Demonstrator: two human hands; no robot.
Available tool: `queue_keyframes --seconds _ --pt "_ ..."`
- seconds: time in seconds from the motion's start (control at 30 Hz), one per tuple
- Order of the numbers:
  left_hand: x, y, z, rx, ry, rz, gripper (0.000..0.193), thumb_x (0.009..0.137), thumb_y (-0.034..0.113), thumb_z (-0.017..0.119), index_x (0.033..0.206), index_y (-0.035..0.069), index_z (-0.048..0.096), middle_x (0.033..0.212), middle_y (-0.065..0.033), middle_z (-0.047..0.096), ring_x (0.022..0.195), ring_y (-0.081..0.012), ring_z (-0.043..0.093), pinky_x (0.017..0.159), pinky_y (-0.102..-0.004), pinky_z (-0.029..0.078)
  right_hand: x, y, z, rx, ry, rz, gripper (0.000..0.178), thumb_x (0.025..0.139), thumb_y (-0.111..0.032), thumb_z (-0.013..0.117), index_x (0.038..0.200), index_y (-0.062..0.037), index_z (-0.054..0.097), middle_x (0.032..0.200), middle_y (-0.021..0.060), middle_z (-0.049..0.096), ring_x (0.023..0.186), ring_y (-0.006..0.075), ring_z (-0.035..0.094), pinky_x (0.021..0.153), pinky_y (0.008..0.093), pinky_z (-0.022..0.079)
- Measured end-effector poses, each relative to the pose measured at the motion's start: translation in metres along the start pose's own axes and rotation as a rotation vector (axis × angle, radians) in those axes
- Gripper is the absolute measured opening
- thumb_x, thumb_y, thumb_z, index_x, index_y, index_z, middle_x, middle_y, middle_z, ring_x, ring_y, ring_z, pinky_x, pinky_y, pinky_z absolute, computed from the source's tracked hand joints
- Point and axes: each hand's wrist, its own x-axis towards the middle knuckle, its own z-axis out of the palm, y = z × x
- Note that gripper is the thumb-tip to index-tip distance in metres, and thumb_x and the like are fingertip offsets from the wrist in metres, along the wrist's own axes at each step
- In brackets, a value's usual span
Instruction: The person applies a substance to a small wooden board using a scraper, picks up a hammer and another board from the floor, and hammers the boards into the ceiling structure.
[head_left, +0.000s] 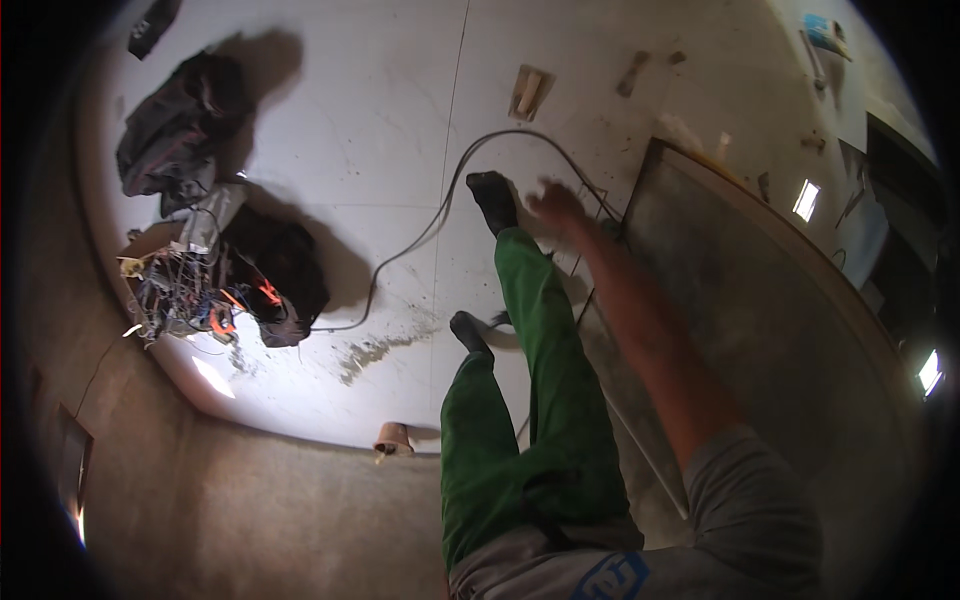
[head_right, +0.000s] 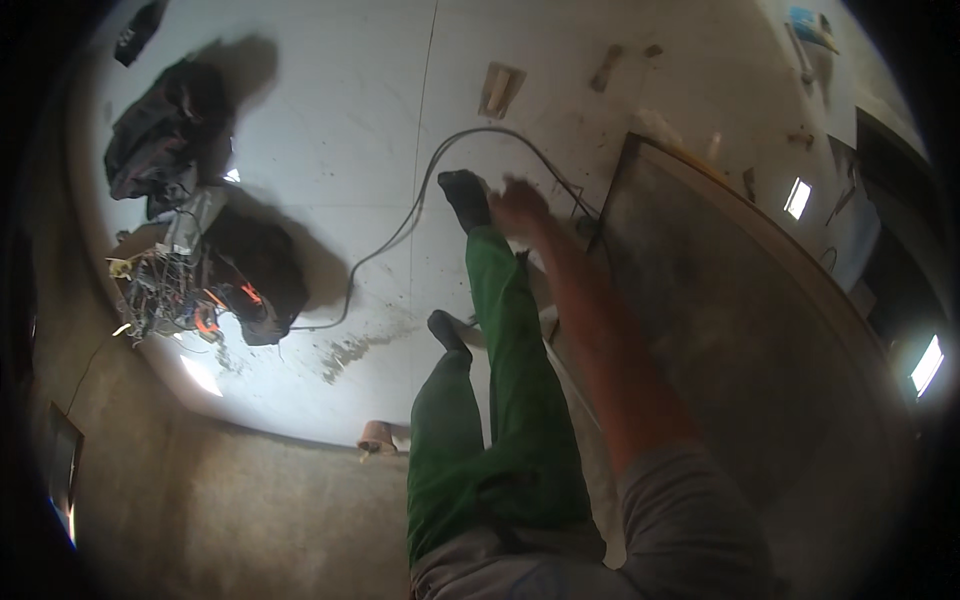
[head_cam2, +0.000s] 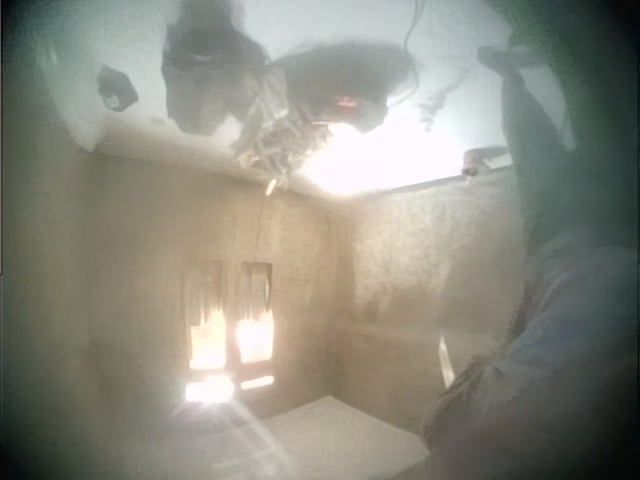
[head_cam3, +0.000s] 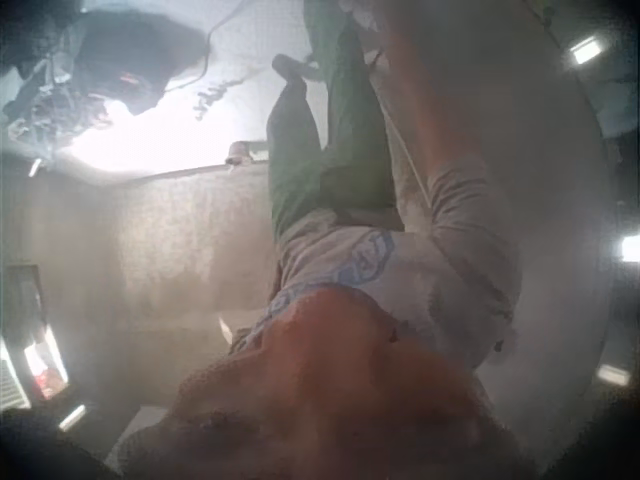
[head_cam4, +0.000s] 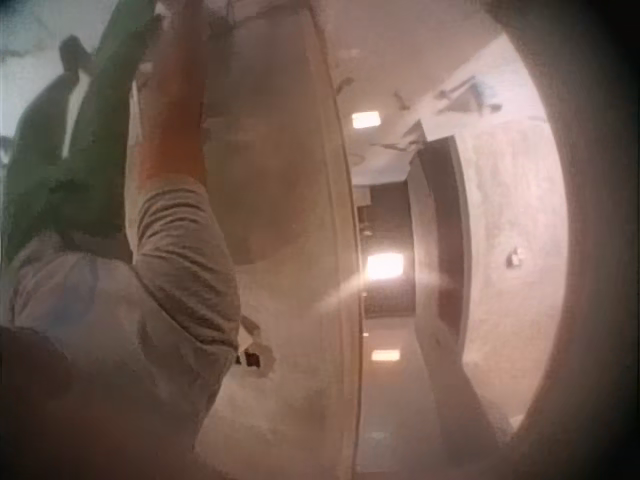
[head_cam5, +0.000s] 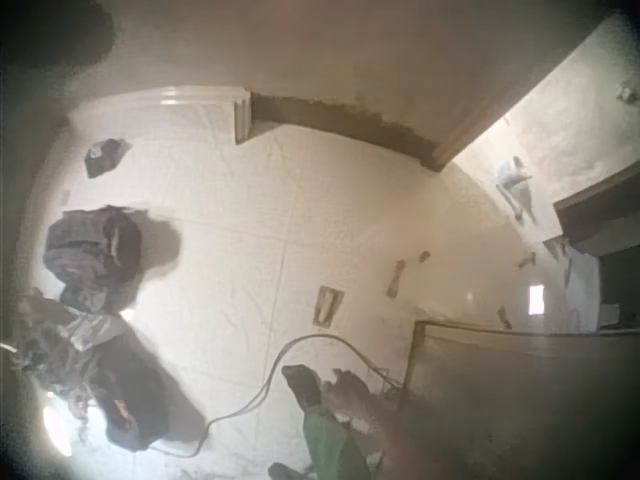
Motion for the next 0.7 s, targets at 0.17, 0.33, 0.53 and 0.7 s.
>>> queue_keyframes --seconds 0.17,0.33,0.53,0.7 --pt "-0.025 0.050 0.018 0.004 -0.013 -0.241 0.045 0.092 0.033 0.072 0.122 0.001 0.062 0.108 -0.0164 0.071 0.100 -0.0287 0.069 0.086 -0.0457 0.053 0.194 -0.007 -0.015 0.044 0.209 -0.072 0.064 0.093 -0.048 0.060 0.142 -0.0065 0.059 0.131 0.0287 0.067 0.124 0.0459 0.063 0.113 0.0503 0.046" --pt "-0.022 0.070 0.034 0.013 -0.074 -0.329 0.044 0.093 0.037 0.069 0.118 0.001 0.064 0.105 -0.0165 0.072 0.098 -0.0296 0.069 0.084 -0.0470 0.053 0.309 0.028 -0.040 0.031 0.320 -0.286 0.044 0.087 -0.036 0.068 0.123 -0.0112 0.071 0.111 0.0241 0.074 0.114 0.0439 0.068 0.104 0.0492 0.052" --pt "-0.048 0.028 0.034 0.021 -0.069 -0.327 0.045 0.095 0.042 0.065 0.114 0.001 0.067 0.101 -0.0167 0.072 0.095 -0.0307 0.069 0.082 -0.0485 0.053 0.210 -0.030 -0.054 1.054 0.234 -0.070 0.018 0.085 -0.014 0.073 0.101 -0.0049 0.070 0.093 0.0121 0.073 0.087 0.0320 0.072 0.086 0.0451 0.059" --pt "-0.027 -0.033 0.057 0.040 -0.054 -0.191 0.047 0.096 0.046 0.062 0.110 0.001 0.068 0.098 -0.0169 0.072 0.093 -0.0316 0.070 0.080 -0.0498 0.052 0.012 -0.073 -0.082 1.845 -0.491 -0.225 0.040 0.102 -0.018 0.060 0.138 -0.0013 0.057 0.133 0.0115 0.066 0.123 0.0251 0.064 0.105 0.0436 0.053"
